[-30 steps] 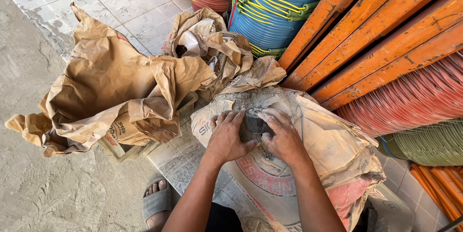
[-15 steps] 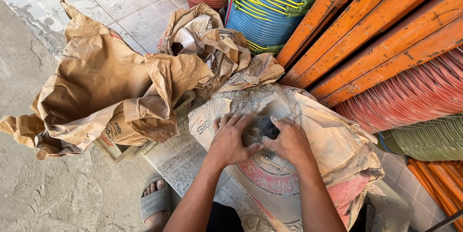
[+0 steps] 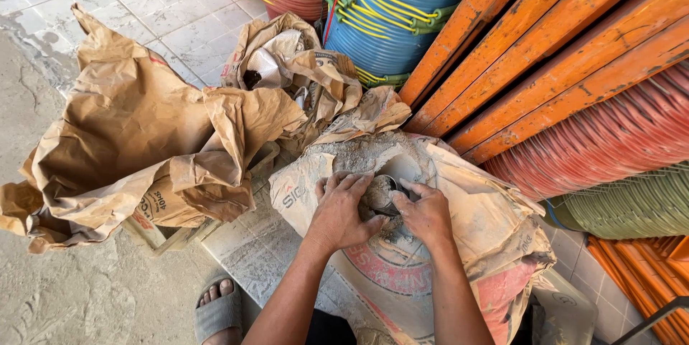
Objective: Scooping cement from a large bulk bag into a small plastic bag and weighing it on a mechanical scale.
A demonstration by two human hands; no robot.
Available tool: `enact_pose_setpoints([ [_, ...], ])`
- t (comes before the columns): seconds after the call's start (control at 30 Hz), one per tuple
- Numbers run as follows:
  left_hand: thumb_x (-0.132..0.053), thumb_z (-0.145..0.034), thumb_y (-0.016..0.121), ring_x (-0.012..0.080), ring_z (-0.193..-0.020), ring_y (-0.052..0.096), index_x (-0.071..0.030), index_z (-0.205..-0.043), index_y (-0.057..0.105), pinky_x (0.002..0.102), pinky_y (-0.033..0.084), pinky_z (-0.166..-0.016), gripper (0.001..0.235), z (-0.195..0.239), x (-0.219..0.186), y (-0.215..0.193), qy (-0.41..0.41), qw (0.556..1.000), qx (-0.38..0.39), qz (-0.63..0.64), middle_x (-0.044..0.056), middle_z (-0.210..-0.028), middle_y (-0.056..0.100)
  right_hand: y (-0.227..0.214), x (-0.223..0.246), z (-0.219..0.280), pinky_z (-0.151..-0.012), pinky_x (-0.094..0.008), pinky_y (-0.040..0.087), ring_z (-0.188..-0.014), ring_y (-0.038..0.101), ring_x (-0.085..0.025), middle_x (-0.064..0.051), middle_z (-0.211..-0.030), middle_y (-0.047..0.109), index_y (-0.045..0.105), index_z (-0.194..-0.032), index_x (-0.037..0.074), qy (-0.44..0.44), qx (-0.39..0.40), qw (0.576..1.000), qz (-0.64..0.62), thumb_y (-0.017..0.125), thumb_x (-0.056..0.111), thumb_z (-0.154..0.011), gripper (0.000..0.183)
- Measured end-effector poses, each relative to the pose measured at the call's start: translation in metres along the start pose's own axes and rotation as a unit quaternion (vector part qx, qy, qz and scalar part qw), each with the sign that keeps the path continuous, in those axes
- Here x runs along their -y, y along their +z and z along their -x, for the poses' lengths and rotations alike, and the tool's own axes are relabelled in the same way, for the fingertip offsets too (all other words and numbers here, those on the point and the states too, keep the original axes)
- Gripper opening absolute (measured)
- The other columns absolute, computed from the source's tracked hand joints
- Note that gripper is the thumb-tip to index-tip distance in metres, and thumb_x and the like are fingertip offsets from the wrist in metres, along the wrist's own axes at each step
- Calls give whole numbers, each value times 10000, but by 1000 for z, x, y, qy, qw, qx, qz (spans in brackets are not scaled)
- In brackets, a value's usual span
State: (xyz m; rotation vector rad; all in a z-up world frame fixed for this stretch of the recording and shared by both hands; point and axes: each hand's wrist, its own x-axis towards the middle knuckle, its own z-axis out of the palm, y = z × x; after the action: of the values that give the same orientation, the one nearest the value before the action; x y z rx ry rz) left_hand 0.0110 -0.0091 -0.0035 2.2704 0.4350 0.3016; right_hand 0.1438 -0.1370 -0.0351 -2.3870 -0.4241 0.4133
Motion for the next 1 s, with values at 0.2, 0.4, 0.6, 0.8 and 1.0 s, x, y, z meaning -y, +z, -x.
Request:
enact_pose_setpoints([
  [0.2,-400,-610,643,292,-1133,398,-82,-1252,482,500,228,-944,734,-5,-7,-1,7,1000,5,10,92,-1189,534,-3,-14,-4,-440,-281,550,-555,593,-209,-229,-710,609,630,-1038,-18,-25,-55,985,-160,643,150,-738,345],
  [0.4,-423,-609,634,276,-1144,389,-105,-1249,478,494,219,-953,732,-12,-8,8,23,1000,6,-4,76,-1188,528,-10,-3,10,-413,-269,552,-500,579,-196,-232,-680,599,619,-1026,-55,-26,-63,973,-221,628,124,-742,336],
  [0.6,-394,-615,648,289,-1145,388,-90,-1252,477,512,215,-955,725,-13,-17,4,26,1000,11,-8,92,-1192,526,-18,2,17,-434,-288,559,-514,586,-211,-259,-700,600,608,-1029,-75,-33,-60,971,-229,620,125,-751,343],
  [0.8,-361,-615,659,295,-1136,422,-88,-1260,463,477,235,-956,727,-16,-18,10,52,999,6,5,115,-1185,522,-26,3,25,-426,-289,555,-491,586,-215,-250,-690,596,607,-1037,-73,-36,-55,966,-250,610,119,-758,339],
  [1.0,-363,-595,691,312,-1133,450,-69,-1275,434,476,259,-956,784,-16,-15,14,61,998,15,27,146,-1178,518,-30,10,26,-407,-312,558,-481,603,-231,-244,-684,591,588,-1037,-96,-38,-43,974,-221,594,142,-753,370],
])
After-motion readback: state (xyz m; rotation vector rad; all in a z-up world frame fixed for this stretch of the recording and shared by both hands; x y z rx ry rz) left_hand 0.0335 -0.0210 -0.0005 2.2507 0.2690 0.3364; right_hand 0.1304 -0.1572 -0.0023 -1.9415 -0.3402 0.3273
